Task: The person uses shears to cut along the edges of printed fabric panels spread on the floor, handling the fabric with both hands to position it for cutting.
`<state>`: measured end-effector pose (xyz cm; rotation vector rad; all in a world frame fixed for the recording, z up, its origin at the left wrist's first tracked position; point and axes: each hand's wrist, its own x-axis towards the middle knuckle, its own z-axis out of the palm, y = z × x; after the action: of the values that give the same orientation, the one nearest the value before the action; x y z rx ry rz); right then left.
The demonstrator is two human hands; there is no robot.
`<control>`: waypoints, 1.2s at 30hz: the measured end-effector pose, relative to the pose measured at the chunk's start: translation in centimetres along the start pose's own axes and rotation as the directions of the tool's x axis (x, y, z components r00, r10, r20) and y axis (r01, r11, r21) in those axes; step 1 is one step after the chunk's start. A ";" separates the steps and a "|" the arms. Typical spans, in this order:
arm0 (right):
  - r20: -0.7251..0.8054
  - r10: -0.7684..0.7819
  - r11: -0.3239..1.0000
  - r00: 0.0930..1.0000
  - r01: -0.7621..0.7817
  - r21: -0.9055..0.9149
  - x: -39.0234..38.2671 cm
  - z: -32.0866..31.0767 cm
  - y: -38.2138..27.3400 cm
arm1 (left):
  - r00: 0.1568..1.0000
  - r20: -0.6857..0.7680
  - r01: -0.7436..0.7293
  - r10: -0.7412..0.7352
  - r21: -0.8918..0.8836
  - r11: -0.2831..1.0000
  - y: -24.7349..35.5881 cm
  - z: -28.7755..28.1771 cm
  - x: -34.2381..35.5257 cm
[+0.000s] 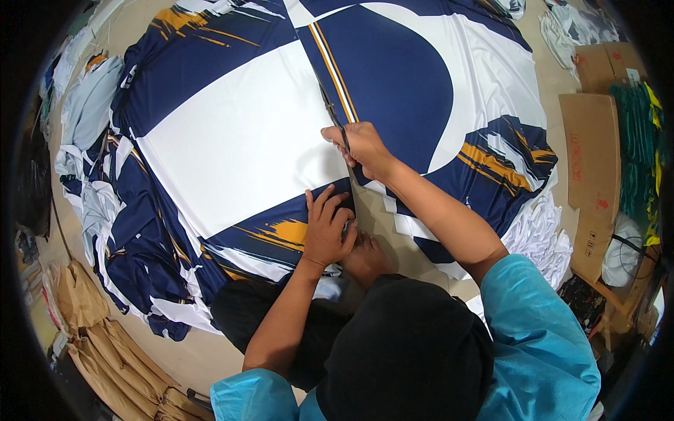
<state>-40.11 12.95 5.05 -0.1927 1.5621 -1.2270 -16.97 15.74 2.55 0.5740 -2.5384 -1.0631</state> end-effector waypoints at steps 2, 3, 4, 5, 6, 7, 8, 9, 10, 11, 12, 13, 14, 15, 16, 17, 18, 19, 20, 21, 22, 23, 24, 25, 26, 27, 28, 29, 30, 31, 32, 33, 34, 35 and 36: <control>0.017 -0.016 1.000 1.000 0.016 0.011 0.0 -0.2 0.1 | 1.000 0.005 0.005 -0.005 -0.004 1.000 0.1 0.0 0.0; 0.021 -0.020 1.000 1.000 0.020 0.014 0.0 -0.2 0.2 | 1.000 0.007 0.008 -0.008 -0.005 1.000 0.1 0.0 0.1; 0.026 -0.024 1.000 0.999 0.023 0.017 0.1 -0.3 0.3 | 1.000 0.007 0.008 -0.008 -0.007 1.000 0.1 -0.1 0.1; 0.031 -0.028 0.999 0.999 0.027 0.019 0.2 -0.4 0.4 | 1.000 0.007 0.009 -0.009 -0.009 1.000 0.1 0.0 0.1; 0.027 -0.024 1.000 0.999 0.024 0.014 0.3 -0.4 0.5 | 1.000 0.006 0.009 -0.009 -0.011 1.000 0.1 0.0 0.1; 0.023 -0.021 1.000 1.000 0.021 0.009 0.3 -0.4 0.5 | 1.000 0.006 0.009 -0.009 -0.010 1.000 0.1 0.0 0.1; 0.020 -0.017 1.000 1.000 0.017 0.003 0.3 -0.4 0.5 | 1.000 0.006 0.009 -0.009 -0.009 1.000 0.1 0.0 0.1; 0.027 -0.020 1.000 0.999 0.020 0.008 0.3 -0.4 0.5 | 1.000 0.006 0.009 -0.009 -0.008 1.000 0.1 0.0 0.1; 0.034 -0.023 1.000 0.999 0.022 0.013 0.2 -0.5 0.4 | 1.000 0.004 0.007 -0.007 -0.010 1.000 0.1 0.0 0.1; 0.041 -0.025 1.000 0.999 0.025 0.018 0.2 -0.5 0.3 | 1.000 0.002 0.005 -0.005 -0.012 1.000 0.1 -0.1 0.1; 0.035 -0.023 1.000 0.999 0.022 0.007 0.3 -0.4 0.2 | 1.000 -0.001 0.002 -0.002 -0.013 1.000 0.1 -0.1 0.2; 0.028 -0.020 1.000 0.999 0.020 -0.004 0.4 -0.4 0.0 | 1.000 0.001 0.003 -0.003 -0.009 1.000 0.1 -0.1 0.2; 0.021 -0.018 1.000 1.000 0.018 -0.014 0.6 -0.2 -0.2 | 1.000 0.003 0.003 -0.003 -0.005 1.000 0.1 -0.1 0.2; 0.009 -0.003 1.000 1.000 0.003 -0.029 0.8 -0.1 -0.4 | 1.000 0.005 0.003 -0.003 -0.001 1.000 0.1 -0.1 0.2; -0.001 0.013 0.999 1.000 -0.013 -0.043 1.1 0.0 -0.6 | 1.000 0.004 0.002 -0.002 -0.002 1.000 0.1 0.0 0.2; -0.012 0.028 0.998 1.000 -0.028 -0.058 1.3 0.1 -0.8 | 1.000 0.004 0.001 -0.001 -0.003 1.000 0.0 0.0 0.2; -0.025 0.036 0.997 0.999 -0.038 -0.068 1.4 0.2 -0.9 | 1.000 0.003 0.000 0.000 -0.004 1.000 0.0 0.0 0.1; -0.038 0.045 0.996 0.998 -0.048 -0.079 1.4 0.4 -1.2 | 1.000 0.005 0.002 -0.002 -0.003 1.000 0.0 0.0 0.1; -0.052 0.054 0.994 0.997 -0.058 -0.089 1.4 0.5 -1.4 | 1.000 0.007 0.004 -0.004 -0.001 1.000 0.0 -0.1 0.1; -0.050 0.055 0.994 0.997 -0.059 -0.088 1.4 0.5 -1.4 | 1.000 0.010 0.006 -0.006 0.000 1.000 0.0 -0.1 0.1; -0.049 0.055 0.994 0.997 -0.059 -0.087 1.5 0.5 -1.3 | 1.000 0.010 0.006 -0.006 0.000 1.000 0.0 -0.1 0.1; -0.049 0.055 0.995 0.997 -0.059 -0.086 1.7 0.4 -1.2 | 1.000 0.010 0.006 -0.006 0.000 1.000 0.0 0.0 0.1; -0.043 0.048 0.995 0.998 -0.051 -0.080 1.8 0.4 -1.2 | 1.000 0.010 0.006 -0.006 0.000 1.000 0.0 0.0 0.1; -0.039 0.041 0.996 0.998 -0.044 -0.074 1.9 0.3 -1.1 | 1.000 0.014 0.005 -0.005 -0.004 1.000 0.0 0.0 0.1; -0.036 0.034 0.997 0.999 -0.036 -0.068 1.9 0.2 -1.1 | 1.000 0.019 0.003 -0.003 -0.008 1.000 0.0 -0.1 0.1; -0.041 0.033 0.996 0.999 -0.036 -0.076 1.9 0.0 -1.1 | 1.000 0.024 0.001 -0.001 -0.012 1.000 0.0 0.0 0.2; -0.043 0.032 0.996 0.999 -0.036 -0.083 1.8 0.1 -1.1 | 1.000 0.021 0.001 -0.001 -0.012 1.000 0.0 0.0 0.1; -0.046 0.031 0.995 0.998 -0.035 -0.090 1.8 0.2 -1.1 | 1.000 0.018 0.001 0.000 -0.012 1.000 -0.1 0.0 0.1; -0.041 0.027 0.995 0.999 -0.030 -0.091 1.6 0.2 -1.2 | 1.000 0.015 0.000 0.000 -0.013 1.000 -0.1 0.1 0.0; -0.033 0.023 0.996 0.999 -0.026 -0.089 1.6 0.2 -1.2 | 1.000 0.016 0.002 -0.002 -0.010 1.000 -0.1 0.0 0.0; -0.026 0.019 0.996 0.999 -0.022 -0.088 1.6 0.2 -1.3 | 1.000 0.016 0.005 -0.005 -0.008 1.000 -0.1 0.0 0.0; -0.018 0.019 0.997 1.000 -0.020 -0.078 1.6 0.3 -1.3 | 1.000 0.017 0.008 -0.007 -0.005 1.000 -0.1 -0.1 0.0; -0.015 0.018 0.997 1.000 -0.019 -0.071 1.5 0.2 -1.3 | 1.000 0.018 0.007 -0.007 -0.008 1.000 0.0 -0.1 0.0; -0.012 0.017 0.998 1.000 -0.017 -0.063 1.5 0.1 -1.4 | 1.000 0.020 0.007 -0.007 -0.011 1.000 0.0 -0.1 0.1; -0.018 0.025 0.997 1.000 -0.026 -0.070 1.6 0.1 -1.4 | 1.000 0.021 0.007 -0.006 -0.014 1.000 0.0 -0.1 0.1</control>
<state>-41.32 11.20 5.17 -0.2072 1.6196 -1.1572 -17.01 15.65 2.66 0.5707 -2.5470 -1.0937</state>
